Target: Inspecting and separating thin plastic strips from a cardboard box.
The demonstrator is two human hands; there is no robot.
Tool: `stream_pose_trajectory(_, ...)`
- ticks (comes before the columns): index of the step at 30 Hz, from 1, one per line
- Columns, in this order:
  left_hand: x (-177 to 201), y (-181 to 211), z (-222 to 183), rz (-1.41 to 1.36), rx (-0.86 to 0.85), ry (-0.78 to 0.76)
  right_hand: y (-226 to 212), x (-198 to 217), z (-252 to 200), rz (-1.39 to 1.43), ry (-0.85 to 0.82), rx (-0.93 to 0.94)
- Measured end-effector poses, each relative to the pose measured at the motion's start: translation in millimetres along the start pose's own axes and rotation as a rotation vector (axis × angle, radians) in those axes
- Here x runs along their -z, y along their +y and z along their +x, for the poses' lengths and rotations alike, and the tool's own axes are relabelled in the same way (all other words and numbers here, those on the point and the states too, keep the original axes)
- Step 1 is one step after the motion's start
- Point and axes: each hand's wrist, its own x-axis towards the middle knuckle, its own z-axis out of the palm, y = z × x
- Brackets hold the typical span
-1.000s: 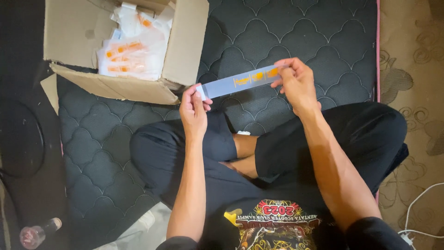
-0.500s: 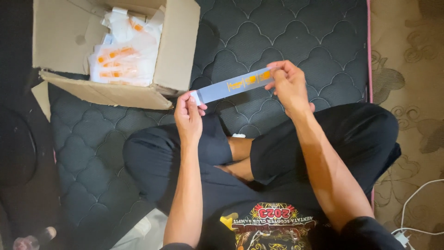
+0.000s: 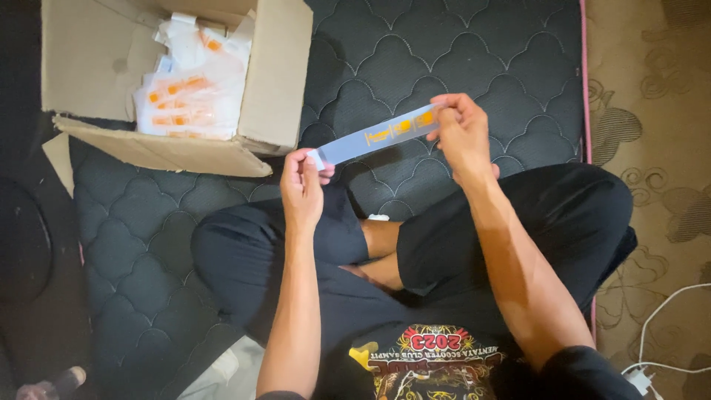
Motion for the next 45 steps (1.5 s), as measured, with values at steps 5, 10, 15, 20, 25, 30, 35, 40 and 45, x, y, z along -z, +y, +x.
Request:
stream_pose_trajectory(5, 0.2, 20.5, -3.1, 0.029, 0.037, -0.029, -0.9, -0.6, -0.8, -0.002, 0.014, 0.014)
stream_pose_trajectory(10, -4.1, 27.3, -3.5, 0.102, 0.056, -0.058, 0.5, -1.7, 2.3, -0.004, 0.011, 0.014)
stream_pose_trajectory(15, -9.4, 87.7, 1.9, 0.449, -0.369, 0.062, -0.1, -10.5, 9.2, 0.074, 0.003, 0.067)
stream_pose_trajectory(20, 0.9, 123.7, 43.2, 0.784, -0.531, 0.307, -50.9, -33.1, 6.4, 0.038, 0.001, 0.126)
stream_pose_trajectory(25, 37.1, 141.4, 64.9, 1.069, -0.142, 0.316, -70.9, -58.1, -7.8, -0.009, -0.063, 0.140)
stream_pose_trajectory(30, 29.8, 127.2, 65.4, 1.105, 0.126, 0.100, -38.9, -89.4, -24.9, 0.112, -0.405, 0.093)
stream_pose_trajectory(35, -3.4, 178.7, 63.6, 0.760, 0.203, -0.080, -51.5, -100.3, -43.6, 0.236, -0.463, -0.002)
stream_pose_trajectory(40, 72.8, 140.5, 39.3, 0.956, 0.193, -0.265, -45.6, -87.1, -45.1, 0.123, -0.471, 0.057)
stream_pose_trajectory(45, 76.7, 103.9, 41.6, 1.216, -0.077, 0.045, -17.8, -144.0, -19.2, 0.471, -0.511, 0.105)
